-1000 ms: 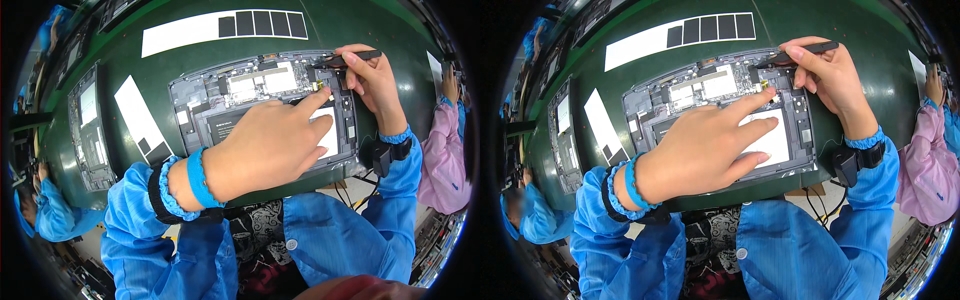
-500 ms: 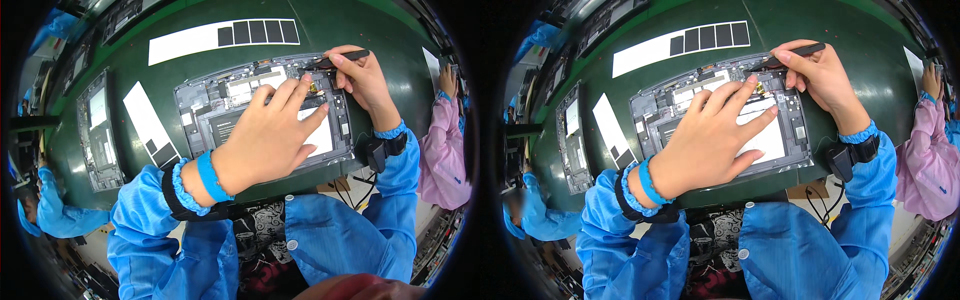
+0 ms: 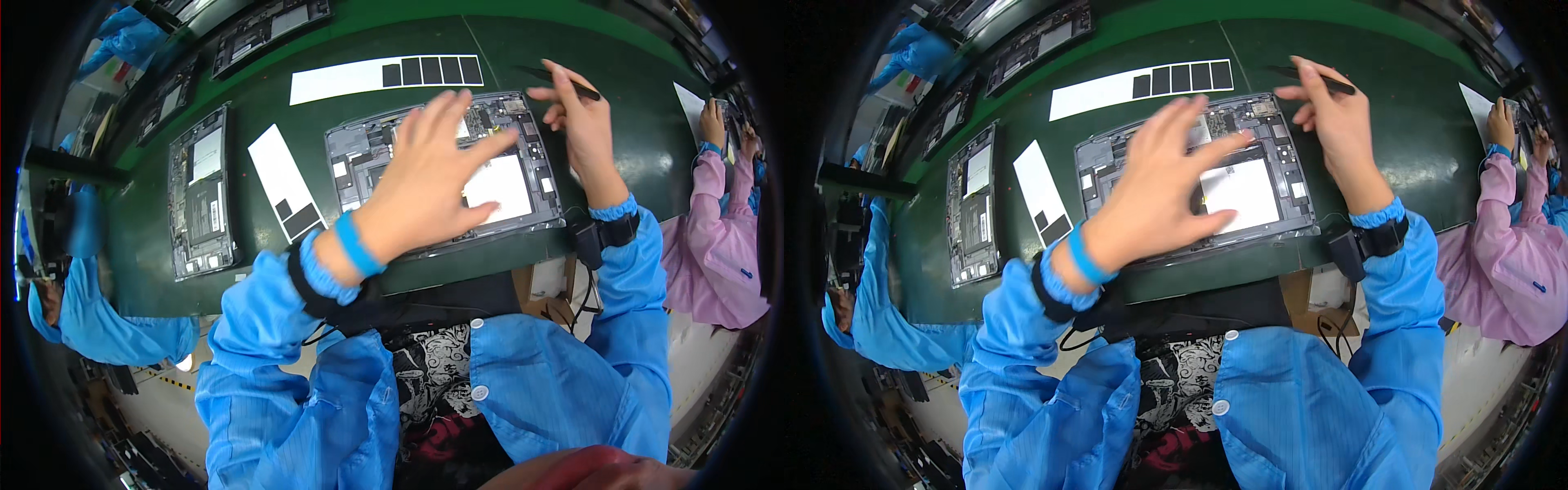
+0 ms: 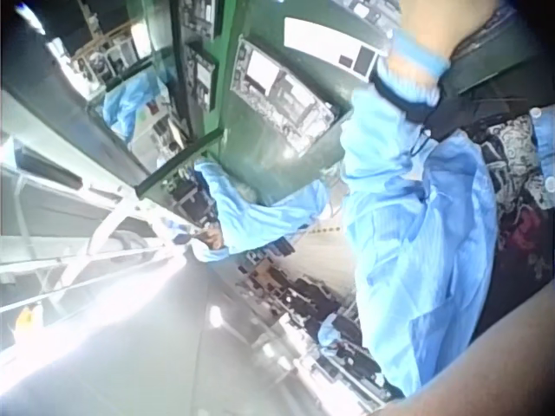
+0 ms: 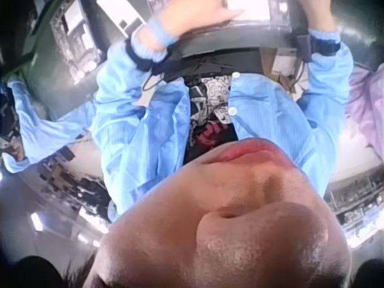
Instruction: The person is assembling internal components of a tablet or similar electronic device on a factory assembly line.
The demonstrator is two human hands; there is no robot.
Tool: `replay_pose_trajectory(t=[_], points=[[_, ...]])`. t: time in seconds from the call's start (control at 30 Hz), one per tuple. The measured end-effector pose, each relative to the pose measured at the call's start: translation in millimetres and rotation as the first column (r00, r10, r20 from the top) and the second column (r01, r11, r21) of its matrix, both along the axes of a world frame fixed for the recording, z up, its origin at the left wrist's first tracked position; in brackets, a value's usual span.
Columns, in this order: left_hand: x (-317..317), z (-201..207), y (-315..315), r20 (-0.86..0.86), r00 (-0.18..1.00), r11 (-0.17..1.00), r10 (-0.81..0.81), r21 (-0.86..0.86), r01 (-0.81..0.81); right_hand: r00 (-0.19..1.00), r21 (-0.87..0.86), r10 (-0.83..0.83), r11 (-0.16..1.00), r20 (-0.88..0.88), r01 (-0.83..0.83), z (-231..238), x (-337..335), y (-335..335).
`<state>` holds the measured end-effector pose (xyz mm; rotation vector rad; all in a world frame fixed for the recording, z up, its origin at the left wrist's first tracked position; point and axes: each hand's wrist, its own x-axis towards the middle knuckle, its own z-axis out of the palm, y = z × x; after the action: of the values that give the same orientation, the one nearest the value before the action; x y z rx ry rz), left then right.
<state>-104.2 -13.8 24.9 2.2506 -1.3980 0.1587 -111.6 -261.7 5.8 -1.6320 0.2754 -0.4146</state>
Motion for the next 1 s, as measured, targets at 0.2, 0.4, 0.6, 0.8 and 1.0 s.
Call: replay_pose_trajectory(t=[0.2, 0.4, 0.6, 0.8, 1.0], points=[[-52.2, 14.4, 96.8, -0.528, 0.746, 0.855, 0.406, -0.069, -0.514, 0.995, -0.451, -0.033, 0.893, -0.093, -0.012, -9.0, -72.6, 5.5], [-72.7, -6.7, 104.8, -0.884, 0.444, 0.821, 0.146, -0.142, -0.553, 0.991, -0.546, 0.062, 0.829, -0.122, -0.12, -13.9, -86.2, 23.9], [-38.0, 11.1, 107.6, -0.778, 0.549, 0.76, -0.305, -0.546, -0.352, 0.976, 0.248, -0.094, 0.968, 0.199, 0.042, 4.1, -45.9, 28.6], [52.0, 82.3, 138.7, -0.702, 0.698, 0.738, 0.144, -0.394, -0.547, 0.969, 0.378, -0.095, 0.926, 0.23, 0.002, 39.2, 118.8, -20.5], [215.4, 70.1, 185.3, -0.887, 0.331, 0.479, 0.321, -0.149, -0.865, 0.904, -0.052, -0.397, 0.911, 0.156, 0.409, -46.1, 275.5, -112.4]])
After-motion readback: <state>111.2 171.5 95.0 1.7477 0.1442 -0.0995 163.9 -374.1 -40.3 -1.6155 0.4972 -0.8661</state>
